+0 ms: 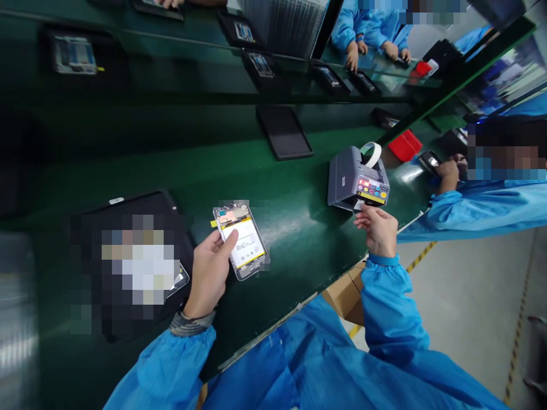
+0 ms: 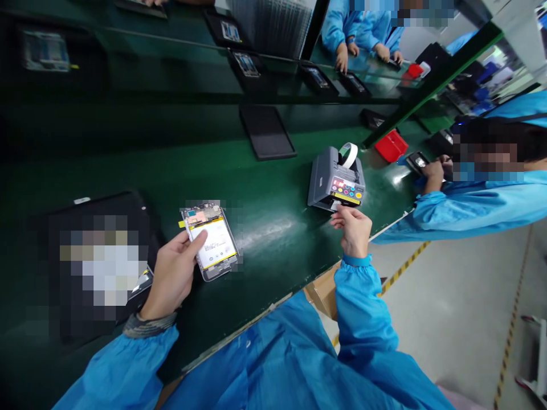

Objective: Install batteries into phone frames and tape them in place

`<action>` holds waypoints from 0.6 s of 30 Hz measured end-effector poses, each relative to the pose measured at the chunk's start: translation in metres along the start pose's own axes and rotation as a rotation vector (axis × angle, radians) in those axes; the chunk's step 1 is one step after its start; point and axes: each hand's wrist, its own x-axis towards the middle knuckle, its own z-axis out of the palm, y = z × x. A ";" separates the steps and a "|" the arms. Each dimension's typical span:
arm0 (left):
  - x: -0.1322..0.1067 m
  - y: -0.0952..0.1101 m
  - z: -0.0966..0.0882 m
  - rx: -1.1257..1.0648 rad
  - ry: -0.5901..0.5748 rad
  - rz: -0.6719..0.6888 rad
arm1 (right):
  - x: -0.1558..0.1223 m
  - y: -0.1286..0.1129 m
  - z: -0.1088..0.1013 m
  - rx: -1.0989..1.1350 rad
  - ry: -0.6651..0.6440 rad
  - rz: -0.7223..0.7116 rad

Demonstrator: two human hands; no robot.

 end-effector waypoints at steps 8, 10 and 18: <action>-0.001 -0.003 0.003 -0.017 -0.021 0.070 | -0.002 0.001 -0.013 -0.048 -0.019 -0.097; -0.002 -0.002 0.004 -0.024 -0.045 0.088 | -0.010 0.002 -0.014 -0.077 -0.069 -0.073; -0.001 -0.004 0.004 -0.001 -0.090 0.130 | -0.101 0.025 0.046 -0.129 -0.613 0.087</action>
